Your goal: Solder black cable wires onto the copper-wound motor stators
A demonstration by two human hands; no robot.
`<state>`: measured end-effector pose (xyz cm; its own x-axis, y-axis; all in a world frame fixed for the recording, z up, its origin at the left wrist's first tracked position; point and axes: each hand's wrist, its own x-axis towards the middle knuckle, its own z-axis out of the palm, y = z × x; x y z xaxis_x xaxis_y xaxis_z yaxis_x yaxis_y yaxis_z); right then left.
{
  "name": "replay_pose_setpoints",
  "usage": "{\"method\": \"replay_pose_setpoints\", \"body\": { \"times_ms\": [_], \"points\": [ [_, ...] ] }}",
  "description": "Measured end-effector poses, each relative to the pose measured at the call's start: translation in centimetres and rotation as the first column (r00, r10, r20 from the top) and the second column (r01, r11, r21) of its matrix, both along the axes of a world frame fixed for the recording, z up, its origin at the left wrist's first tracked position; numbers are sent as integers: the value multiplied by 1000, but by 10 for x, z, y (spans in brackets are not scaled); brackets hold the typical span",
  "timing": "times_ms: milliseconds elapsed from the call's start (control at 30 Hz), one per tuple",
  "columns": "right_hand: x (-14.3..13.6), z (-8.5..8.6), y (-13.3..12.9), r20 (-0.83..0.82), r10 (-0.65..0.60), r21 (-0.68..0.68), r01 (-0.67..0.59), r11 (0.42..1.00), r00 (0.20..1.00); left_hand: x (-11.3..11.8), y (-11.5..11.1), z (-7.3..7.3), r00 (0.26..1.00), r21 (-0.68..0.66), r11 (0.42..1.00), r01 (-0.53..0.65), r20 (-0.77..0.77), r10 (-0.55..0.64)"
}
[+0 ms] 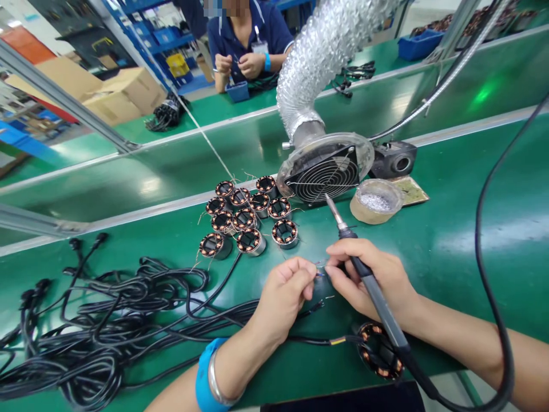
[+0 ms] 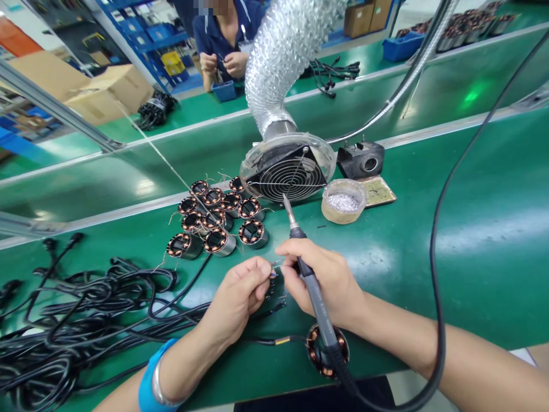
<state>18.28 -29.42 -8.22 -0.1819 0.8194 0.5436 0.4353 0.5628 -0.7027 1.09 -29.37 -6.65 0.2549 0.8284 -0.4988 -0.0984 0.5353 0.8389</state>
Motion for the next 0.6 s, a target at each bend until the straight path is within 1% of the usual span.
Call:
{"method": "replay_pose_setpoints", "body": {
  "times_ms": [167, 367, 467, 600],
  "points": [
    [9, 9, -3, 18, 64, 18, -65, 998, 998, 1, -2, 0, 999, 14, 1000, 7, -53, -6],
    [29, 31, -8, 63, 88, 23, -90, 996, 994, 1, -1, -1, 1000, 4, 1000, -1, -31, 2],
    [37, 39, -11, 18, 101, 23, -101, 995, 995, -1, -1, -3, 1000, 0, 1000, -5, -8, 5],
    [42, 40, -13, -73, 118, -45, -121, 992, 990, -3, -3, -5, 999, -6, 1000, -17, 29, 18]
  ]
}}
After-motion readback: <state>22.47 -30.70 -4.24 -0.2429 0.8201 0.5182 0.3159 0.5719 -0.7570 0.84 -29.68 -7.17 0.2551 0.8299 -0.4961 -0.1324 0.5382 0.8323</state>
